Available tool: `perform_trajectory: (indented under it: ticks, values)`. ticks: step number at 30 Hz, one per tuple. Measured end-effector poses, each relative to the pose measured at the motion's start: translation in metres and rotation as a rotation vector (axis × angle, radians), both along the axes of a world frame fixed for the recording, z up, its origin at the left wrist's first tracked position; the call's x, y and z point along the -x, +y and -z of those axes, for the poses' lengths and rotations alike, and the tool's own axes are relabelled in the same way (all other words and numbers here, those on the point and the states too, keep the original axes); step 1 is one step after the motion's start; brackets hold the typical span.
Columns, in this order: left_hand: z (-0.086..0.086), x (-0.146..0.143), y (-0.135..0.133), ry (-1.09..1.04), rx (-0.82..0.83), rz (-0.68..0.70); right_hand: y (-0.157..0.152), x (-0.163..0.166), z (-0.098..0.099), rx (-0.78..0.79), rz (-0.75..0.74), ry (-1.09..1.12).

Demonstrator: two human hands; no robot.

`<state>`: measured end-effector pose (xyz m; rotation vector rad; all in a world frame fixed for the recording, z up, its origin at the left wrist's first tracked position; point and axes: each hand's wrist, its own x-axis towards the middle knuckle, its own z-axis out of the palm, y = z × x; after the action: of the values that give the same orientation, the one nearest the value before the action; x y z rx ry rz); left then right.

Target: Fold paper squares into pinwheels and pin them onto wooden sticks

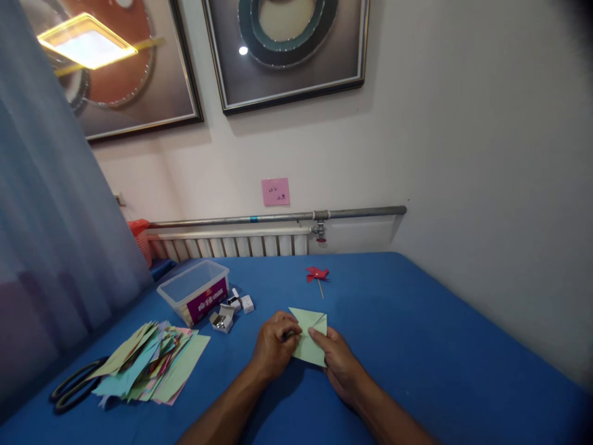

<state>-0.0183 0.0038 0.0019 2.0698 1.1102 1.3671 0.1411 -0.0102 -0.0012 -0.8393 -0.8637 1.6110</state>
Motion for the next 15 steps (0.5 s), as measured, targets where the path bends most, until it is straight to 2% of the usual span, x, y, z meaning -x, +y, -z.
perform_trajectory:
  ticks: [4, 9, 11, 13, 15]
  values:
    - [0.0, -0.002, -0.003, 0.028, -0.014, -0.013, 0.004, 0.002, 0.007, -0.006, 0.027, -0.008]
    - [-0.008, -0.005, -0.009, -0.005, 0.033, -0.001, 0.011, 0.001, 0.016, -0.016, 0.15, -0.096]
    - [-0.013, -0.004, -0.009, -0.08, 0.123, -0.043, 0.013, -0.002, 0.015, -0.031, 0.173, -0.151]
    - [-0.016, -0.003, -0.007, -0.186, 0.286, -0.102, 0.013, -0.004, 0.013, -0.058, 0.166, -0.198]
    - [-0.017, -0.002, -0.004, -0.303, 0.475, -0.1, 0.013, -0.005, 0.011, -0.089, 0.153, -0.237]
